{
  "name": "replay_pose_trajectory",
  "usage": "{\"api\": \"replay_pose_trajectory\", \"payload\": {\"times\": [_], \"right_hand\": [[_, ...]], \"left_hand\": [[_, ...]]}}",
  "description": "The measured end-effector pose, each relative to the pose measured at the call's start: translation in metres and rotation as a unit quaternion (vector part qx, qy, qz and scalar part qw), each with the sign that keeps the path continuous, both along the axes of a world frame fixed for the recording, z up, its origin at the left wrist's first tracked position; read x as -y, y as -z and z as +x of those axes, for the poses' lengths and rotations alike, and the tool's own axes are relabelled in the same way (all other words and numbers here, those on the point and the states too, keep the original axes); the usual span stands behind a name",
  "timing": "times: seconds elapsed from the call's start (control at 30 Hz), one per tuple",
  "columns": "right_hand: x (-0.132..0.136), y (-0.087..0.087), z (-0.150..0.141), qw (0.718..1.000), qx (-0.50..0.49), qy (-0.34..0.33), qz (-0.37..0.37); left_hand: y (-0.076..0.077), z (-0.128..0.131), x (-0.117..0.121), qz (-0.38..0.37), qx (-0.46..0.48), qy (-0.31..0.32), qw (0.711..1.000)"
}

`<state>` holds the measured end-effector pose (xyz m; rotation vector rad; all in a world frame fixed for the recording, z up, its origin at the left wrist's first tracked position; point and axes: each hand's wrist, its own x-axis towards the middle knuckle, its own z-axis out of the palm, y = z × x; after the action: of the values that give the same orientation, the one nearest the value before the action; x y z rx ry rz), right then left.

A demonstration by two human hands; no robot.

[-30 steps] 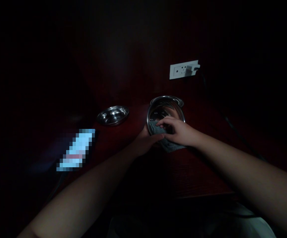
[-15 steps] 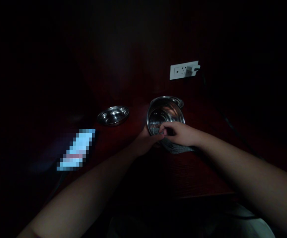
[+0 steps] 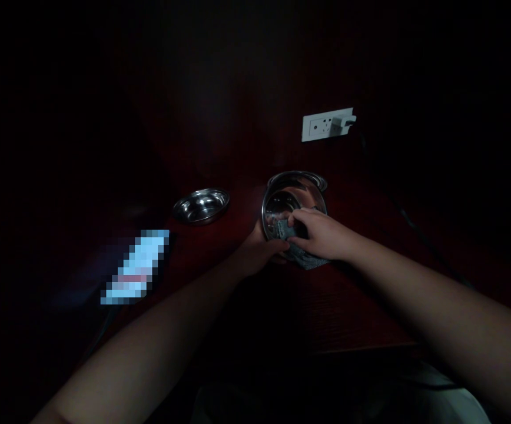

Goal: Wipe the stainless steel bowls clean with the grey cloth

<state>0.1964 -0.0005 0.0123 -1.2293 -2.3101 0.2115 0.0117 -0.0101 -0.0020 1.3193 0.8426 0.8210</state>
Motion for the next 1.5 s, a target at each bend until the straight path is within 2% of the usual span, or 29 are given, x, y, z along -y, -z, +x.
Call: {"api": "replay_pose_trajectory", "payload": {"times": [0.23,0.4,0.6,1.5], "right_hand": [[-0.002,-0.0003,0.0026,0.999,0.005,-0.038,-0.013],[-0.0023,-0.0008,0.0034,1.0,-0.01,-0.017,-0.023],[-0.0013,-0.0013,0.0027,0.997,0.018,-0.071,-0.008],[0.0008,-0.0031,0.0029,0.994,0.025,-0.099,-0.038]], "left_hand": [[-0.0016,0.0001,0.0015,0.002,0.003,0.009,1.0],[-0.0022,0.0009,0.0029,0.001,-0.003,-0.005,1.0],[-0.0026,0.0008,0.0039,-0.004,-0.003,-0.015,1.0],[-0.0033,0.0005,0.0038,0.013,-0.001,-0.002,1.0]]}}
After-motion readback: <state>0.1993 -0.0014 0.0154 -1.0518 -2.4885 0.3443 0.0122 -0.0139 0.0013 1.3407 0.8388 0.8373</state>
